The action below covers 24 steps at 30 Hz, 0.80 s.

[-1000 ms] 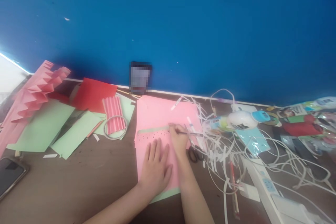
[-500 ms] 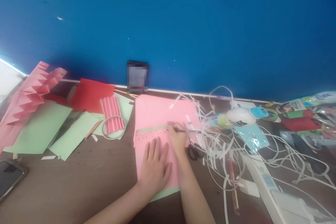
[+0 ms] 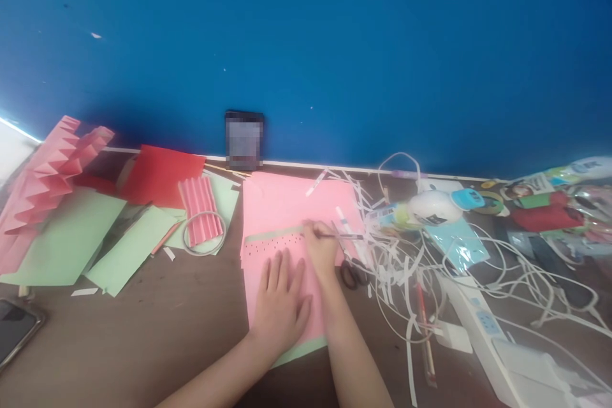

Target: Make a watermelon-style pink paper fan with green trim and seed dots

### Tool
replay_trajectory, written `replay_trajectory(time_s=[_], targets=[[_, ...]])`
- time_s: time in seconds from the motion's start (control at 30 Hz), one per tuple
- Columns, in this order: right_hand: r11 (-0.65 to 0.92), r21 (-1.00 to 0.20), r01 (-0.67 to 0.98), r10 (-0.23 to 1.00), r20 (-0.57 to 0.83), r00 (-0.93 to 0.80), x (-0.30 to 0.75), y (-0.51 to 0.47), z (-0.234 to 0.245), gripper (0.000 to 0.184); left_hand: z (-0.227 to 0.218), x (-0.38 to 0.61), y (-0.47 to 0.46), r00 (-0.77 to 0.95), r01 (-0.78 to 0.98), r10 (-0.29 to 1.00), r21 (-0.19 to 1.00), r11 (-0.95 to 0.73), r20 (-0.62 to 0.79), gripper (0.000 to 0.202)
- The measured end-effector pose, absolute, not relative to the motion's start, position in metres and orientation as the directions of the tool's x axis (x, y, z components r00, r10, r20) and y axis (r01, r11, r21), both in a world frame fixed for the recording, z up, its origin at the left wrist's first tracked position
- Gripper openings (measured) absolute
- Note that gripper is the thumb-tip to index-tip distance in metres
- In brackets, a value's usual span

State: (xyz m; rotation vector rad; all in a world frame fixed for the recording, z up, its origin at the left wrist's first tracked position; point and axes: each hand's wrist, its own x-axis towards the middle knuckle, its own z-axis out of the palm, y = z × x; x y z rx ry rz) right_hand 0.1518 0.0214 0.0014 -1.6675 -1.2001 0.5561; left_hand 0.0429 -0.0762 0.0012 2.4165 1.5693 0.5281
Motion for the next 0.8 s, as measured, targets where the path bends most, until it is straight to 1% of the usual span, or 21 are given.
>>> replay_trajectory(time_s=[0.27,0.43,0.53,0.63,0.7,0.8], targets=[[-0.044,-0.895,0.444,0.896,0.162,0.415,0.1521,0.0213,0.0014,0.037,0.0004,0.0429,-0.0761,0.364,0.837,0.909,0.358,-0.414,0.202,0.059],[-0.038,-0.907,0.418,0.895,0.155,0.417,0.1519,0.0208,0.0022,0.038,0.0,0.0425,-0.0761,0.373,0.838,0.909,0.352,-0.416,0.187,0.058],[-0.031,-0.924,0.382,0.881,0.156,0.447,0.1534,0.02,0.0029,0.033,0.0006,0.0419,-0.0756,0.374,0.839,0.908,0.348,-0.418,0.188,0.058],[0.012,-0.942,0.336,0.849,0.187,0.494,0.1557,0.0186,0.0031,0.028,0.001,0.0412,-0.075,0.376,0.838,0.906,0.347,-0.422,0.193,0.059],[0.06,-0.954,0.293,0.835,0.209,0.509,0.1572,0.0178,0.0026,0.032,0.0012,0.0414,-0.075,0.376,0.836,0.906,0.351,-0.422,0.196,0.059],[0.097,-0.967,0.234,0.822,0.21,0.53,0.159,0.0174,0.001,0.044,0.0022,0.043,-0.0755,0.368,0.831,0.907,0.364,-0.42,0.205,0.058]])
